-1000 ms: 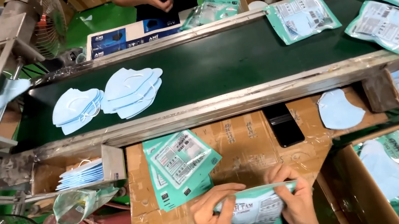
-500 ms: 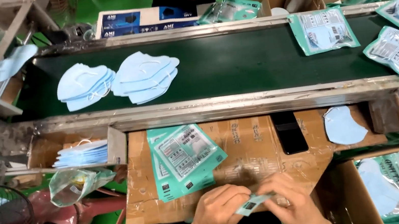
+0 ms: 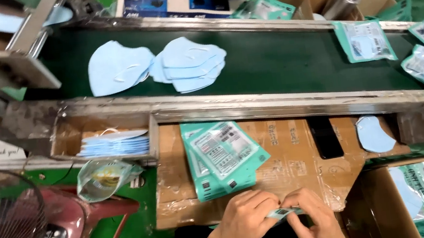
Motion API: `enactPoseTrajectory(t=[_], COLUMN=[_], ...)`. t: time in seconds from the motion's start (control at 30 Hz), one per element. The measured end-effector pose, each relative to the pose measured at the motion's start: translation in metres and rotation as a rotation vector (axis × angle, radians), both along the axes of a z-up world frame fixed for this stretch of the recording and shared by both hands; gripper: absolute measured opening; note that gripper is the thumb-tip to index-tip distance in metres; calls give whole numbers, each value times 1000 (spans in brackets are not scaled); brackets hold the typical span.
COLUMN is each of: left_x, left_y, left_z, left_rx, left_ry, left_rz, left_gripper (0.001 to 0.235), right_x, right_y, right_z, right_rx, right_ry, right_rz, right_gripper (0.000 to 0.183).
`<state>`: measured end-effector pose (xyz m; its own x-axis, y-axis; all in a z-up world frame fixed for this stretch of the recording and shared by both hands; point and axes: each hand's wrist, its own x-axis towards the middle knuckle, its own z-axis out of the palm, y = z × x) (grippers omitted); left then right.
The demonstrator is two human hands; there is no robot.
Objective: Manually counting, stacking, and placing blue face masks into individual green plastic packaging bags.
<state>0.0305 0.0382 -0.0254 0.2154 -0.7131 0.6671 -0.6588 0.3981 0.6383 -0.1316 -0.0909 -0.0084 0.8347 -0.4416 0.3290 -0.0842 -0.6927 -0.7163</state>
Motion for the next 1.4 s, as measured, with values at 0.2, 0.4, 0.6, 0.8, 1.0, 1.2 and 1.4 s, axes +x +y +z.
enactPoseTrajectory(t=[0.2,0.4,0.6,0.8,1.0,1.2,1.4], left_x=[17,44,51,172,299,250,31], left_y=[14,11,-50,-113,-194,-215,-158], left_z=[-2,-22,-40,-23,-63,-49,-18], left_rx=[-39,2,40,177,536,346,182], left_ry=[46,763,556,-169,-551,-623,-315], left_rz=[53,305,321,658,907,776,82], left_gripper=[13,12,22,75,86,27,51], right_x=[1,-24,-11,42,59,10,-9], right_y=[-1,-49,-98,-181,-147,-147,-137], right_z=[-15,-41,-127,-40,-43,-94,-41], right_rx=[-40,320,608,1033,827,461,-62], right_ry=[101,61,81,-429,-72,-96,-372], right_rz=[-19,-217,-131,-36,-44,-250,-249], right_gripper=[20,17,48,16,45,51,86])
